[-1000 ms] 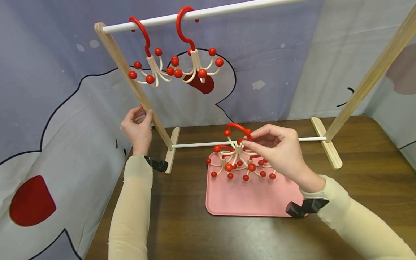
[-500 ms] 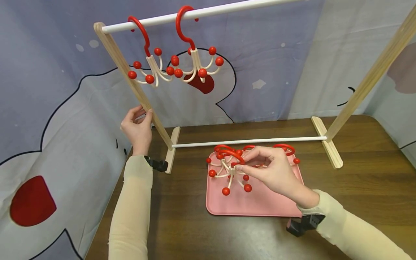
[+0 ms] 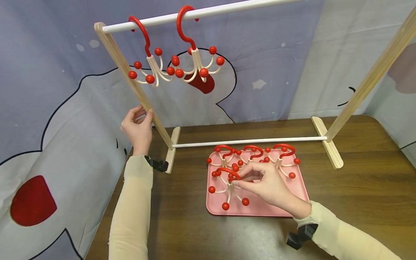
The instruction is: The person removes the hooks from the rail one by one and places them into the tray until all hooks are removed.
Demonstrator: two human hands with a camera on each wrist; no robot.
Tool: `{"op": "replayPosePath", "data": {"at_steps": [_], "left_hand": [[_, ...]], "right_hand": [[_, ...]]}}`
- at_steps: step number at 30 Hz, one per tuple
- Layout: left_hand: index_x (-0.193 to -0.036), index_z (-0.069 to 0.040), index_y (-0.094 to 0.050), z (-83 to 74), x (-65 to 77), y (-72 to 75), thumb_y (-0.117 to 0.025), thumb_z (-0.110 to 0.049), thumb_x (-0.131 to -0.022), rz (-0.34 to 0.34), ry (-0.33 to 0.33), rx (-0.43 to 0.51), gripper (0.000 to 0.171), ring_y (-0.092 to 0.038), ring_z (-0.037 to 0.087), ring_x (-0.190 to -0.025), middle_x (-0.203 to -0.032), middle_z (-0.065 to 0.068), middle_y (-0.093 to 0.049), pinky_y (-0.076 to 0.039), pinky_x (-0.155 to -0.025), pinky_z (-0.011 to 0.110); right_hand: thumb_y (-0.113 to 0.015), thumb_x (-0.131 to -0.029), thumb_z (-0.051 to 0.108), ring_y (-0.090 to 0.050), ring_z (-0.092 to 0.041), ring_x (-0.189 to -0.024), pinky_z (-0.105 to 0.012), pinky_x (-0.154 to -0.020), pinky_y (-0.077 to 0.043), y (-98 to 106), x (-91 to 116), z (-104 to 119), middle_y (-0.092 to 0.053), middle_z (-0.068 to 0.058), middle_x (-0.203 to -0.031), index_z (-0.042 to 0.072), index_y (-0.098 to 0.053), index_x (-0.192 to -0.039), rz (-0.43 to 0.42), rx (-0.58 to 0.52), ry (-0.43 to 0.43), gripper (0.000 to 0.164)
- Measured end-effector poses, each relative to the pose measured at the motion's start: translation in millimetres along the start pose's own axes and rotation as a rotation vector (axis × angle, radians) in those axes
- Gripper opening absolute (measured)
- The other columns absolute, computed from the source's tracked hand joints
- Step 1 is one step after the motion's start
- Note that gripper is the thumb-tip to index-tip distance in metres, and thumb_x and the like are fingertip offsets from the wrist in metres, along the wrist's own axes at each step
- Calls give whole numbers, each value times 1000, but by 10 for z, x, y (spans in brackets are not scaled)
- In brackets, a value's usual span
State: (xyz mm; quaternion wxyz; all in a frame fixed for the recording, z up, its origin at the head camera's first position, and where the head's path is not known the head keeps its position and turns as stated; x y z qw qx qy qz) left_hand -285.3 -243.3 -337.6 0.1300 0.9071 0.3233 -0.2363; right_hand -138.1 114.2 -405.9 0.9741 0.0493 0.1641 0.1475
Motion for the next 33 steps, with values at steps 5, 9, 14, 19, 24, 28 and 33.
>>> {"op": "replayPosePath", "data": {"at_steps": [5, 9, 14, 19, 24, 28, 33], "left_hand": [[-108, -9, -79, 154, -59, 1, -83, -14, -87, 9, -8, 16, 21, -71, 13, -77, -98, 8, -75, -59, -72, 20], [-107, -9, -79, 173, -67, 6, -82, -15, -88, 15, -19, 30, 20, -71, 13, -78, -98, 7, -75, -60, -74, 22], [-107, -10, -79, 173, -64, 9, -82, -15, -88, 16, -15, 34, 20, -71, 15, -79, -99, 7, -75, -60, -75, 22], [-108, -10, -79, 174, -61, 6, -81, -15, -88, 22, -5, 34, 20, -71, 17, -80, -99, 7, -75, -60, -74, 22], [-107, -10, -79, 175, -59, 6, -82, -15, -88, 21, 3, 30, 20, -71, 17, -81, -99, 7, -75, -59, -74, 22], [-107, -10, -79, 175, -65, 5, -82, -15, -88, 17, 0, 24, 20, -71, 15, -81, -99, 7, -75, -59, -75, 22], [-107, -10, -79, 174, -66, 9, -82, -16, -88, 16, -3, 20, 20, -71, 13, -80, -99, 7, -75, -59, -74, 21]], "right_hand": [[-87, -79, -1, -74, -22, -80, -40, -72, -64, -36, 42, -108, -73, -4, -89, 7, -75, -88, 21, -8, -18, 18], [-87, -80, -1, -74, -22, -80, -39, -73, -63, -67, 58, -205, -74, -5, -90, 6, -75, -88, 25, -14, -17, 17], [-86, -81, 0, -74, -22, -80, -38, -73, -63, -108, 56, -314, -73, -8, -90, 5, -75, -89, 30, -38, -30, 14], [-87, -81, 2, -75, -22, -80, -36, -72, -63, -133, 38, -378, -73, -6, -89, 6, -75, -89, 22, -26, -50, 15], [-87, -79, 0, -75, -23, -80, -36, -70, -63, -146, 25, -408, -72, -7, -90, 5, -75, -88, 12, -21, -58, 16], [-87, -79, -1, -75, -23, -81, -37, -71, -63, -139, 22, -424, -71, -8, -91, 5, -75, -88, 17, -26, -55, 16], [-88, -79, 1, -75, -24, -84, -40, -74, -63, -118, 26, -437, -73, -9, -93, 4, -75, -91, 34, -39, -68, 18]]}}
Point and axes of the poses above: each hand's wrist, its own x-axis away from the middle knuckle, its own y-axis out of the back of the hand, z = x × y, the point moved 3 cm from there along -x, towards the middle knuckle
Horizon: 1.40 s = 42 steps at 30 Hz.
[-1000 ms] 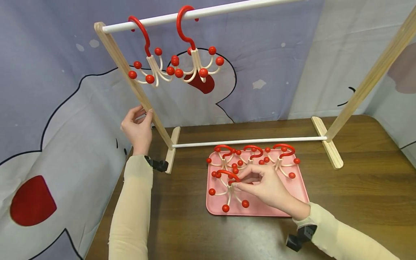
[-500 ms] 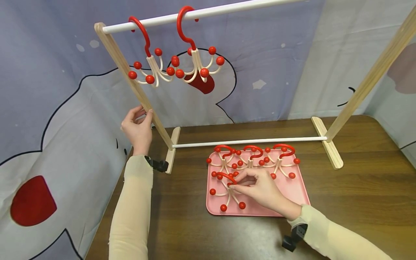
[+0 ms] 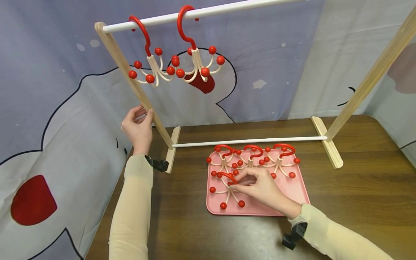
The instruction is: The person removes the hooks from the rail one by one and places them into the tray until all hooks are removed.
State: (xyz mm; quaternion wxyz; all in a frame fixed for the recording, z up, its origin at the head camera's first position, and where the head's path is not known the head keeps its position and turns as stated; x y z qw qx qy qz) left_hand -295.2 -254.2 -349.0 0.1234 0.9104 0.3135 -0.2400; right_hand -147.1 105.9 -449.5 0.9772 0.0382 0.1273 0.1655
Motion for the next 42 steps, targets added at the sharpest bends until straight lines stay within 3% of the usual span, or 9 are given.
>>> {"op": "replayPosePath", "data": {"at_steps": [6, 13, 16, 22, 32, 42], "left_hand": [[-107, -10, -79, 0, 0, -2, -82, -15, -88, 0, -4, 4, 20, -71, 13, -79, -99, 7, -75, -59, -74, 21], [-107, -10, -79, -4, -1, 0, -82, -15, -88, 4, 0, 6, 20, -71, 13, -78, -99, 7, -75, -60, -74, 22], [-107, -10, -79, -8, -1, -1, -82, -16, -88, 8, 2, 15, 20, -71, 15, -78, -99, 7, -75, -60, -74, 22], [-108, -12, -79, -2, 3, 4, -82, -17, -89, 11, 12, 13, 21, -72, 18, -80, -99, 7, -75, -60, -73, 21], [-108, -12, -79, 2, 4, 0, -82, -18, -89, 6, 11, -2, 21, -73, 20, -80, -99, 6, -75, -60, -72, 21], [-108, -12, -79, -5, 7, 2, -82, -16, -89, 10, 5, -5, 20, -71, 11, -77, -99, 6, -75, -59, -72, 21]], "right_hand": [[-91, -77, 9, -74, -26, -93, -41, -82, -62, 92, -24, 159, -75, -5, -104, 5, -77, -108, 17, 21, -5, 34], [-91, -78, 11, -72, -20, -101, -32, -85, -60, 294, -171, 616, -75, 2, -109, 10, -77, -115, -52, 112, 97, 39], [-89, -79, 8, -71, -20, -103, -33, -87, -60, 374, -255, 813, -75, 1, -112, 10, -77, -115, -77, 113, 146, 38], [-88, -78, -1, -69, -25, -109, -37, -95, -56, 471, -463, 1153, -73, -5, -118, 7, -76, -118, -116, 80, 260, 42], [-87, -77, -7, -69, -26, -109, -37, -99, -54, 531, -848, 1735, -73, -11, -116, -2, -75, -116, -191, 0, 380, 41], [-87, -76, -5, -70, -24, -104, -36, -100, -53, 594, -1327, 2179, -73, -13, -113, 1, -77, -111, -244, -83, 381, 36]]}}
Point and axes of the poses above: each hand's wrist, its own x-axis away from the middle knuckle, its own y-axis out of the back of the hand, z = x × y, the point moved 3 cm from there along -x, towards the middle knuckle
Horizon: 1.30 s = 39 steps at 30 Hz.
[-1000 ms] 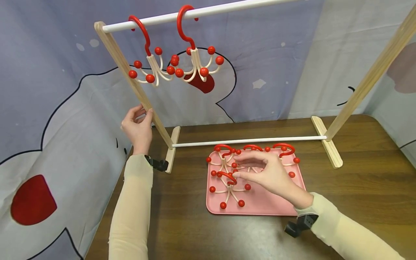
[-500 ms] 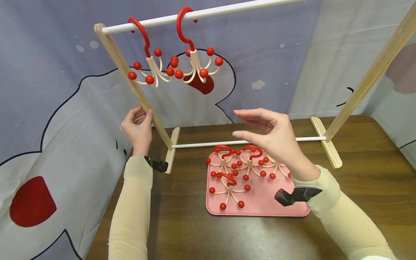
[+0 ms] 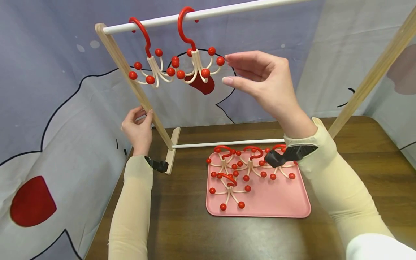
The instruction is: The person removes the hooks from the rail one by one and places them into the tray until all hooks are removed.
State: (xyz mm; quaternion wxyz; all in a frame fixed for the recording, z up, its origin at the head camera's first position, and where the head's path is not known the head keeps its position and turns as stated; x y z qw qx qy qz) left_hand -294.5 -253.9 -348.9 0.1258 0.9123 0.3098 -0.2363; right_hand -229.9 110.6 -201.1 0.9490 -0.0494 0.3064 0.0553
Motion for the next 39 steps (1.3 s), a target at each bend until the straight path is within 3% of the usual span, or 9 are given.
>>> {"op": "replayPosePath", "data": {"at_steps": [8, 14, 26, 33, 39], "left_hand": [[-108, -11, -79, -1, 3, 0, -82, -16, -89, -2, -19, 3, 20, -72, 16, -79, -99, 6, -75, -60, -73, 21], [-108, -11, -79, 8, -8, 13, -82, -17, -89, 1, -13, 3, 21, -71, 13, -78, -99, 7, -75, -60, -73, 21], [-107, -10, -79, 13, -2, 12, -82, -16, -88, -4, -41, 4, 20, -71, 13, -78, -98, 7, -75, -60, -75, 22], [-107, -10, -79, -6, 5, 13, -82, -16, -88, -4, -31, 8, 21, -71, 14, -79, -98, 7, -74, -60, -75, 22], [-108, -9, -79, -13, -3, 17, -82, -18, -88, -5, -27, -4, 22, -71, 13, -81, -100, 7, -74, -60, -76, 23]], "right_hand": [[-88, -79, 1, -69, -18, -108, -29, -102, -51, -208, -382, 118, -73, -6, -116, 3, -75, -118, 41, 106, 17, 40], [-89, -80, 7, -68, -14, -110, -24, -101, -50, -367, -609, 44, -72, -4, -119, 4, -74, -122, 86, 177, 12, 45], [-86, -84, 10, -66, -12, -114, -18, -98, -49, -648, -760, -8, -70, -4, -125, 3, -70, -129, 101, 255, -69, 48], [-87, -85, 18, -68, -9, -104, -17, -93, -51, -644, -798, -28, -74, 1, -115, 9, -74, -123, 43, 354, -19, 41], [-82, -89, 17, -69, -11, -92, -20, -83, -54, -561, -847, -44, -76, 0, -100, 9, -79, -110, -44, 340, 10, 22]]}}
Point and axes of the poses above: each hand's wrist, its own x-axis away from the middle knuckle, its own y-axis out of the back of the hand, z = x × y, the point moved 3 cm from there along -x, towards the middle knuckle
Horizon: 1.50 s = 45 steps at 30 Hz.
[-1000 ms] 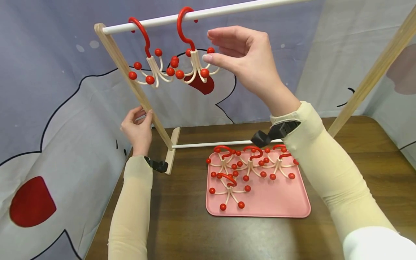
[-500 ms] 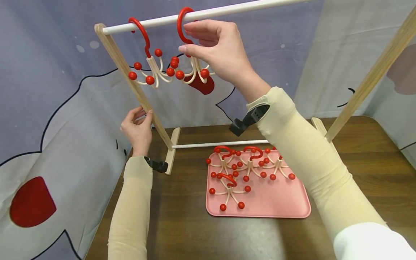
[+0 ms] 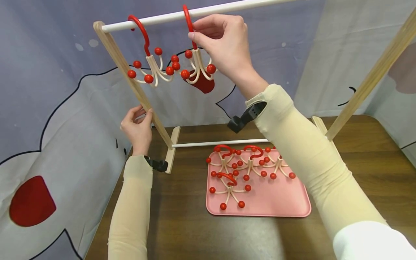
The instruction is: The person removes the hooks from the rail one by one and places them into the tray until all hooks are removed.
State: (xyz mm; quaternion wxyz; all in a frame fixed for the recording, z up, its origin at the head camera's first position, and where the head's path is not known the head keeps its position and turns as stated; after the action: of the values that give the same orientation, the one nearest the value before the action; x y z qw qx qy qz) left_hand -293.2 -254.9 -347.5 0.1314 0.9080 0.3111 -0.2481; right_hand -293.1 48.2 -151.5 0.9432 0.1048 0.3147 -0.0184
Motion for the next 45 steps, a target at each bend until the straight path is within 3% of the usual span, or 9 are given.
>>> {"op": "replayPosePath", "data": {"at_steps": [4, 8, 12, 18, 30, 34, 36, 41, 45], "left_hand": [[-108, -9, -79, -2, -7, 1, -82, -19, -89, -2, -3, -6, 22, -71, 16, -83, -99, 7, -75, -60, -77, 23], [-107, -9, -79, -1, -11, 2, -82, -18, -88, -3, -7, 1, 21, -72, 20, -83, -99, 7, -75, -60, -76, 23], [-108, -9, -79, 5, -6, -2, -82, -17, -88, 0, -5, 6, 21, -71, 17, -83, -99, 7, -75, -60, -76, 23], [-108, -10, -79, 6, 5, -6, -81, -17, -89, 0, 4, 2, 21, -71, 13, -81, -99, 7, -75, -60, -76, 23], [-110, -10, -78, -6, 32, -25, -81, -15, -89, 14, 21, 20, 22, -72, 19, -81, -99, 8, -74, -60, -72, 22], [-112, -1, -76, -199, 97, -22, -78, -6, -90, 10, 25, 11, 22, -72, 23, -82, -101, 15, -73, -59, -71, 20], [-113, 1, -75, -225, 104, -27, -77, -3, -90, 7, 28, 5, 23, -72, 25, -82, -103, 17, -73, -59, -71, 20], [-111, -6, -77, -28, 31, -21, -80, -10, -89, 5, 22, 19, 23, -72, 21, -79, -100, 11, -74, -60, -71, 20], [-109, -9, -78, 8, 8, -7, -81, -14, -88, 9, 11, 28, 21, -72, 19, -78, -98, 9, -74, -60, -70, 21]], "right_hand": [[-79, -91, 17, -69, -12, -87, -21, -78, -54, 36, -24, -23, -76, 1, -96, 11, -81, -105, -32, 20, -8, 15], [-82, -89, 21, -70, -11, -88, -21, -79, -54, 22, -48, -16, -76, 3, -99, 12, -80, -110, -33, 40, -18, 23], [-85, -87, 24, -71, -9, -90, -20, -80, -54, -29, -64, -4, -76, 3, -102, 12, -79, -114, -14, 57, -30, 30], [-82, -90, 24, -70, -7, -91, -18, -82, -53, -105, -63, 0, -76, 2, -102, 11, -79, -113, -7, 106, -13, 26], [-83, -89, 18, -71, -11, -85, -20, -78, -55, -9, -73, -50, -76, -1, -92, 7, -81, -101, -87, -2, -9, 16], [-83, -88, 16, -71, -12, -86, -20, -82, -55, 80, -57, -7, -76, -3, -92, 5, -80, -101, -127, -16, 20, 17], [-82, -89, 14, -71, -13, -86, -20, -83, -54, 126, -30, 48, -76, -4, -92, 4, -80, -101, -144, -19, 31, 16], [-81, -89, 9, -70, -14, -83, -21, -83, -55, 223, 45, 186, -76, -6, -89, 1, -79, -99, -164, -56, 27, 13], [-81, -88, 7, -70, -14, -83, -22, -84, -56, 284, 74, 204, -76, -6, -88, 0, -79, -98, -175, -79, 45, 13]]}}
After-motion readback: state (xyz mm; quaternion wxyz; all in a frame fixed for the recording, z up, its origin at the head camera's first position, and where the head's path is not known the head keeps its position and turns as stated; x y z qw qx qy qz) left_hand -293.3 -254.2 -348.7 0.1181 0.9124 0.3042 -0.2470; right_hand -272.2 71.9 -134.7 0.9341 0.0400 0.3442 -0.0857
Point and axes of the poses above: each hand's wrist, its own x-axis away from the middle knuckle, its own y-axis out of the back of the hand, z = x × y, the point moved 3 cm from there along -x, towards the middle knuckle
